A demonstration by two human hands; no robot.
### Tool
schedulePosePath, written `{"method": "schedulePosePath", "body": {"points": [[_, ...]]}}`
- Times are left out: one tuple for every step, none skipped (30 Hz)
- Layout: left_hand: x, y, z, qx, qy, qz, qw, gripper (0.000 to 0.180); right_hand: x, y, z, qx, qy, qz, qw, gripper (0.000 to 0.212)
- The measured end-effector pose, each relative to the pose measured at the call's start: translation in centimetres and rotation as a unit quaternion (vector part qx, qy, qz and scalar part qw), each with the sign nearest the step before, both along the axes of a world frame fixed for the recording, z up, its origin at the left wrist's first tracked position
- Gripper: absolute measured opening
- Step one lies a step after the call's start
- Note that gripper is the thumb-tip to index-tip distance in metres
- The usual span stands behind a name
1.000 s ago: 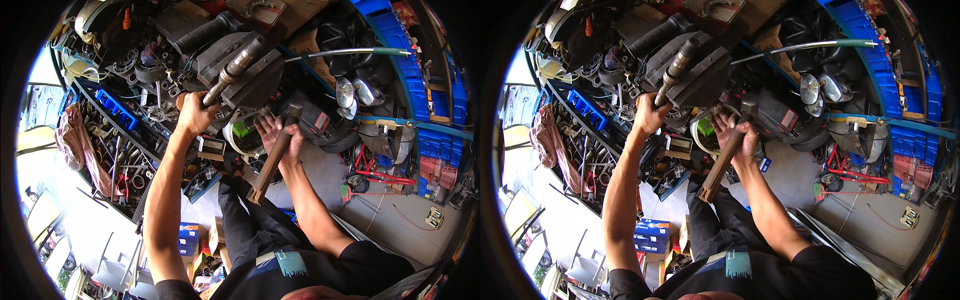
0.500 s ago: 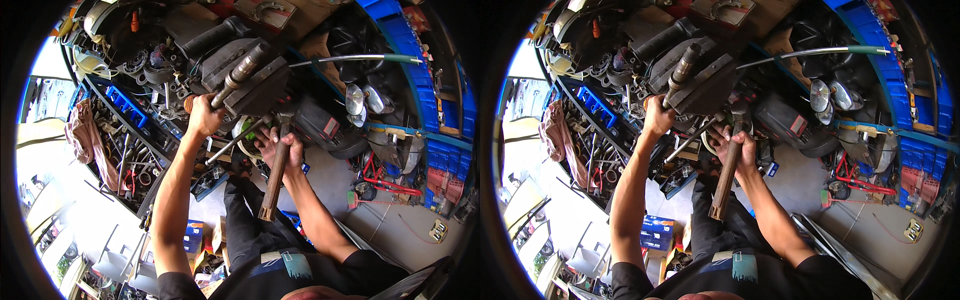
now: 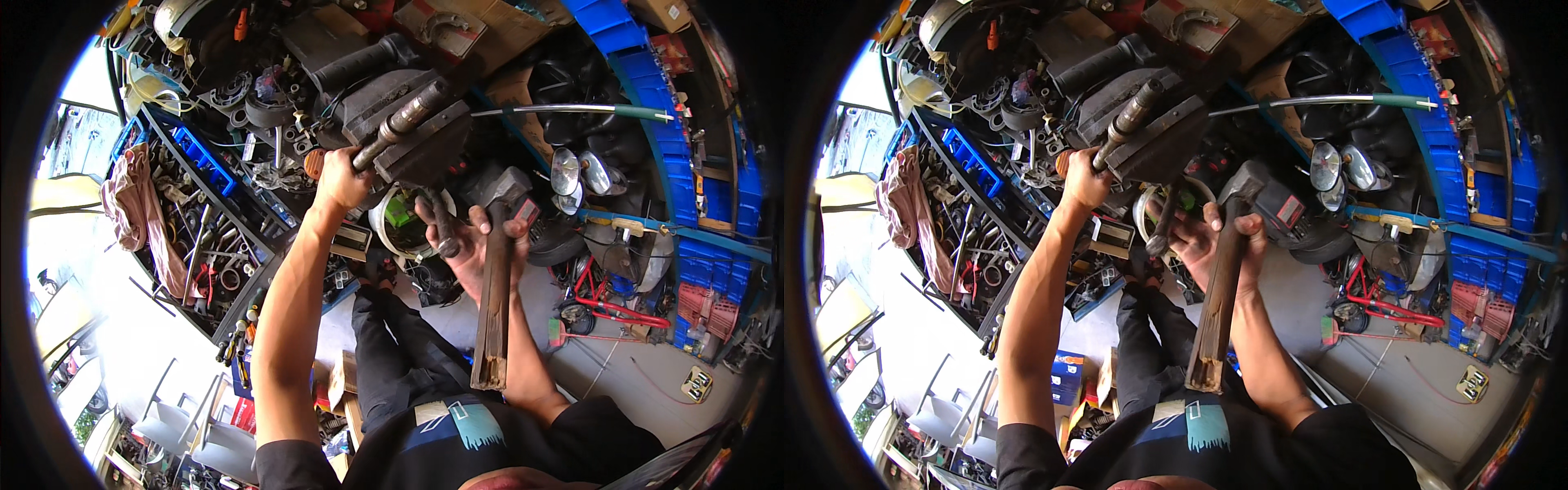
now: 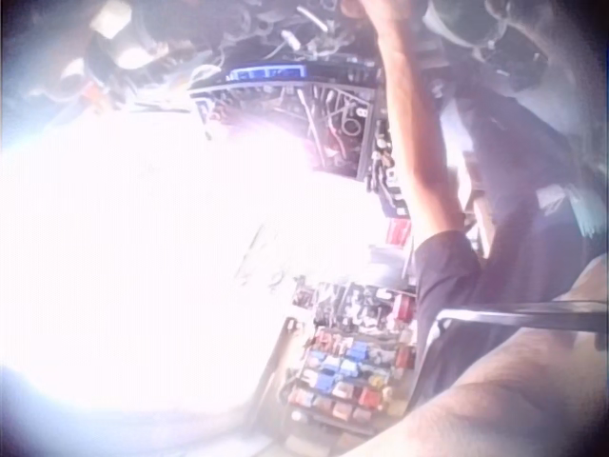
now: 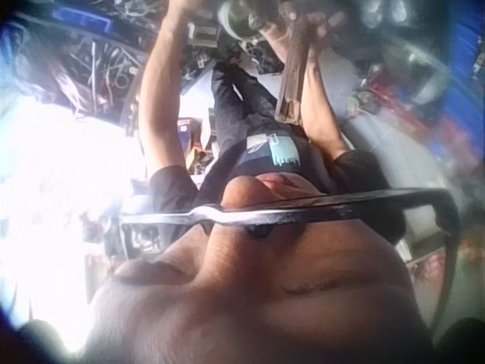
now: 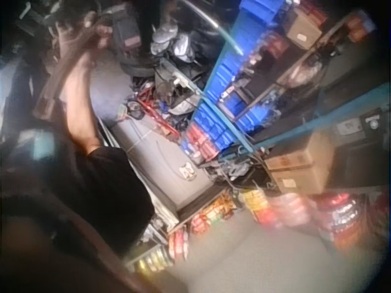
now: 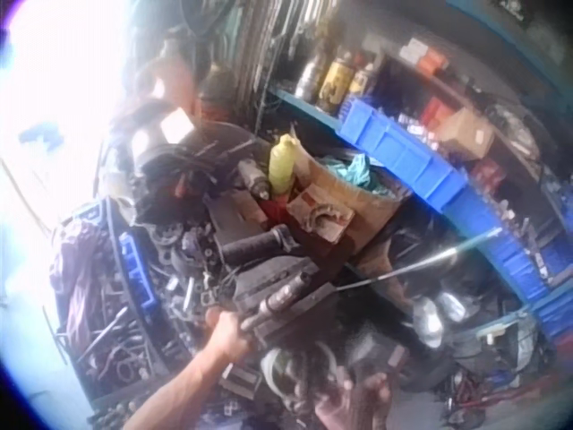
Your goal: The person removes a metal rod from a vehicle's undercarriage, then uses pliers to extract a small component from the rod. They place the rod in a bench vise, hammer it to dislodge a bearing, and remove the bearing. The person then retrieves a rubber ring and handles it before the clip ends.
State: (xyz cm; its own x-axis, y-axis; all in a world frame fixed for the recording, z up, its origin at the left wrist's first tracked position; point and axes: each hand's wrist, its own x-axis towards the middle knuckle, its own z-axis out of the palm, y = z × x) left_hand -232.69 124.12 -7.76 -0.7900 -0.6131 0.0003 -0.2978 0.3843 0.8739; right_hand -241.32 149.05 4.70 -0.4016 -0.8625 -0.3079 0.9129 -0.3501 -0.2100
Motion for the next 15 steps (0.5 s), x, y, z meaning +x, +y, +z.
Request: {"method": "schedulePosePath", "body": {"points": [[-0.1, 0.0, 0.0, -0.017, 0.009, 0.006, 1.000, 0.025, -0.7, 0.2, 1.2, 0.017, 0.017, 0.031, 0.999, 0.033], [-0.1, 0.1, 0.0, -0.014, 0.008, 0.009, 1.000, 0.024, -1.6, 0.5, 2.6, 0.051, 0.026, 0.062, 0.996, 0.034], [-0.1, 0.2, 0.0, -0.020, 0.016, 0.018, 0.999, 0.022, -2.2, 0.6, 3.8, 0.065, 0.052, 0.088, 0.993, 0.036], [-0.2, 0.3, 0.0, -0.025, 0.021, 0.028, 0.999, 0.021, -2.5, 0.9, 5.2, 0.142, 0.074, 0.091, 0.983, 0.035], [-0.3, 0.4, -0.1, -0.024, 0.034, 0.036, 0.998, 0.020, -3.0, 1.1, 6.7, 0.198, 0.134, 0.104, 0.965, 0.035], [-0.3, 0.5, -0.2, -0.022, 0.044, 0.043, 0.998, 0.019, -3.5, 0.9, 8.1, 0.254, 0.213, 0.123, 0.936, 0.035], [-0.4, 0.5, -0.3, -0.020, 0.047, 0.049, 0.997, 0.019, -3.7, 0.9, 9.7, 0.342, 0.276, 0.087, 0.894, 0.034], [-0.5, 0.5, -0.4, -0.022, 0.056, 0.049, 0.997, 0.018, -4.1, 0.3, 10.9, 0.378, 0.331, 0.063, 0.862, 0.035], [-0.4, 0.5, -0.5, -0.023, 0.057, 0.047, 0.997, 0.018, -5.1, -0.4, 12.2, 0.374, 0.402, 0.068, 0.833, 0.028], [-0.4, 0.5, -0.7, -0.027, 0.051, 0.045, 0.997, 0.017, -6.1, -1.1, 13.3, 0.379, 0.463, 0.078, 0.797, 0.023], [-0.3, 0.5, -0.8, -0.044, 0.067, 0.046, 0.996, 0.016, -6.7, -1.9, 14.0, 0.364, 0.536, 0.065, 0.759, 0.025], [-0.3, 0.4, -0.9, -0.034, 0.066, 0.040, 0.996, 0.016, -7.3, -2.9, 14.3, 0.346, 0.600, 0.054, 0.719, 0.028], [-0.3, 0.3, -1.1, -0.028, 0.060, 0.033, 0.997, 0.015, -7.8, -3.7, 14.4, 0.335, 0.636, 0.057, 0.692, 0.029], [-0.2, 0.2, -1.3, -0.028, 0.058, 0.029, 0.998, 0.015, -8.3, -4.8, 14.2, 0.320, 0.664, 0.043, 0.675, 0.029], [-0.2, 0.2, -1.4, -0.027, 0.062, 0.030, 0.997, 0.015, -8.7, -5.6, 14.2, 0.324, 0.690, 0.063, 0.644, 0.029]]}}
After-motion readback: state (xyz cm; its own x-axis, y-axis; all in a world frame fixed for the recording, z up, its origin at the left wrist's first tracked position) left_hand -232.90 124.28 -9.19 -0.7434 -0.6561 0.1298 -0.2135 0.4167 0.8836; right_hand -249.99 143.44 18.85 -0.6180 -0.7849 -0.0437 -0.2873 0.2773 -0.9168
